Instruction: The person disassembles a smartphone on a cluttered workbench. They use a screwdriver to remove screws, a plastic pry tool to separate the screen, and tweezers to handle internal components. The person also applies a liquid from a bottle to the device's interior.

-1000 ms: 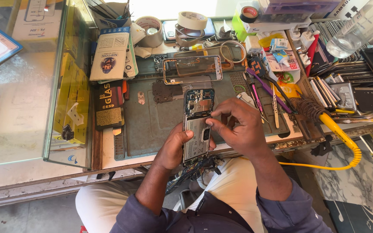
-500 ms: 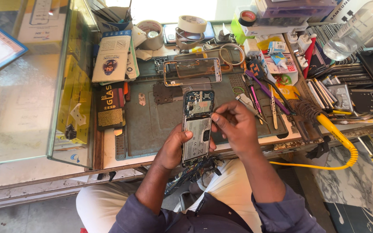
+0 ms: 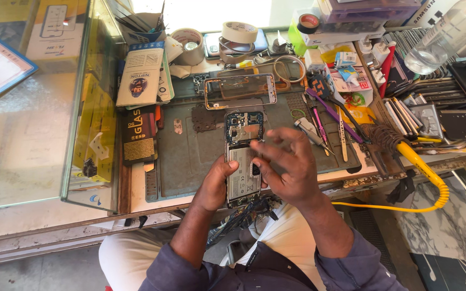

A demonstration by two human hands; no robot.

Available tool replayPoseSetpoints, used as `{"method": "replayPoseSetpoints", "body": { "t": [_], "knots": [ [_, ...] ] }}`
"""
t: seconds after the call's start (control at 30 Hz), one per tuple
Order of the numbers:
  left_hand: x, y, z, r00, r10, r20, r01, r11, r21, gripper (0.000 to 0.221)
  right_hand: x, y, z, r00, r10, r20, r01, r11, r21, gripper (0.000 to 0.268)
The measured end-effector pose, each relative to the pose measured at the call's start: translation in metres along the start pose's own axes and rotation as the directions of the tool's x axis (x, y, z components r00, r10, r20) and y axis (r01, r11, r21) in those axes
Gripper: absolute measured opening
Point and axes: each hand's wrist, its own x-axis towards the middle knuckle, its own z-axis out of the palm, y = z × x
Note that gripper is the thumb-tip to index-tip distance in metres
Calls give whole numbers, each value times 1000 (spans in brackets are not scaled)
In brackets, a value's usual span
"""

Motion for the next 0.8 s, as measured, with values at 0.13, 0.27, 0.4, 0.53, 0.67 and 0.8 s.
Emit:
{"method": "replayPoseSetpoints", "body": {
  "t": [0.13, 0.27, 0.4, 0.53, 0.67, 0.8],
  "knots": [
    [-1, -2, -2, 1000, 2, 7, -2, 1000, 10, 61, 0, 5, -1, 997, -56, 60, 55, 998, 10, 47],
    [-3, -7, -15, 1000, 19, -23, -15, 986, 164, 55, -1, 4, 3, 988, -141, 57, 149, 974, -170, 52],
    [-4, -2, -7, 988, -20, -155, 36, 994, 105, 54, 9, -4, -10, 975, -100, 198, 129, 981, -142, 60],
    [1, 13, 16, 996, -11, -93, 22, 992, 123, 60, 11, -20, -72, 970, -11, 242, 45, 990, -134, 65],
    [10, 24, 27, 997, 4, -71, 7, 987, 162, 66, 32, 41, -185, 986, -68, 149, 114, 939, -326, 52],
    [15, 27, 32, 991, -6, -135, 30, 984, 173, 75, 72, 167, -274, 998, -58, -10, 28, 615, -788, 51]
  ]
}}
